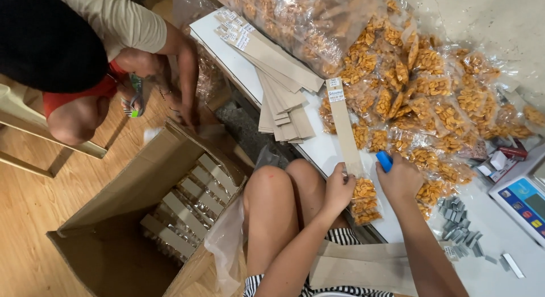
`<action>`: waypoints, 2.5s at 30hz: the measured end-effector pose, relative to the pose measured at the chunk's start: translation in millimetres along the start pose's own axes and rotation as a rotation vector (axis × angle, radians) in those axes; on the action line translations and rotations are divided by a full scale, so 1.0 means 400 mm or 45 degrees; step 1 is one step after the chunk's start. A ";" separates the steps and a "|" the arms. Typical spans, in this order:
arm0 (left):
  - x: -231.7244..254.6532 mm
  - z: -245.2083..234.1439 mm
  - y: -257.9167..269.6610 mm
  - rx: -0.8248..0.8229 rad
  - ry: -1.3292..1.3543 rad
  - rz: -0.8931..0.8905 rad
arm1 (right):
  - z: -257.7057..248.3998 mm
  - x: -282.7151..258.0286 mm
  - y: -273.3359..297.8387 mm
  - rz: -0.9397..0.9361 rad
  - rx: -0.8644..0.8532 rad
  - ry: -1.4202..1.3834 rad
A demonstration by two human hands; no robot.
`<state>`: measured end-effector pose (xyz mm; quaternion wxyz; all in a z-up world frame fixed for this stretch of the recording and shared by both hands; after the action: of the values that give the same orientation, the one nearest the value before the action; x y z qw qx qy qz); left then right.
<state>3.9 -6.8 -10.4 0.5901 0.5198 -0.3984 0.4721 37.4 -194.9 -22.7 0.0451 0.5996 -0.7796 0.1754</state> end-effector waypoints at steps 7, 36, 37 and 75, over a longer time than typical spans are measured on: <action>-0.004 -0.004 -0.007 0.002 -0.002 -0.006 | 0.000 -0.003 -0.005 0.020 -0.065 -0.014; 0.001 0.010 -0.007 0.031 -0.025 0.090 | -0.148 -0.060 -0.048 0.349 -0.125 -1.564; -0.010 0.009 -0.009 0.023 -0.029 0.089 | -0.142 -0.079 -0.058 0.358 -0.122 -1.565; -0.061 0.041 -0.014 -0.139 0.531 -0.150 | -0.166 0.131 -0.067 -0.300 -0.111 -1.412</action>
<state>4.0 -26.8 -32.9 0.7136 0.4006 -0.2615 0.5118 39.1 -227.0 59.8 -0.3270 0.6826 -0.6209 -0.2040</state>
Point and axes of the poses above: each hand's wrist, its own y-axis away from the middle knuckle, its own z-axis out of the palm, x = y × z, the point moved 2 cm from there along -y, towards the middle knuckle, and after that the axes turned 10 degrees about y, right-handed, at the moved point
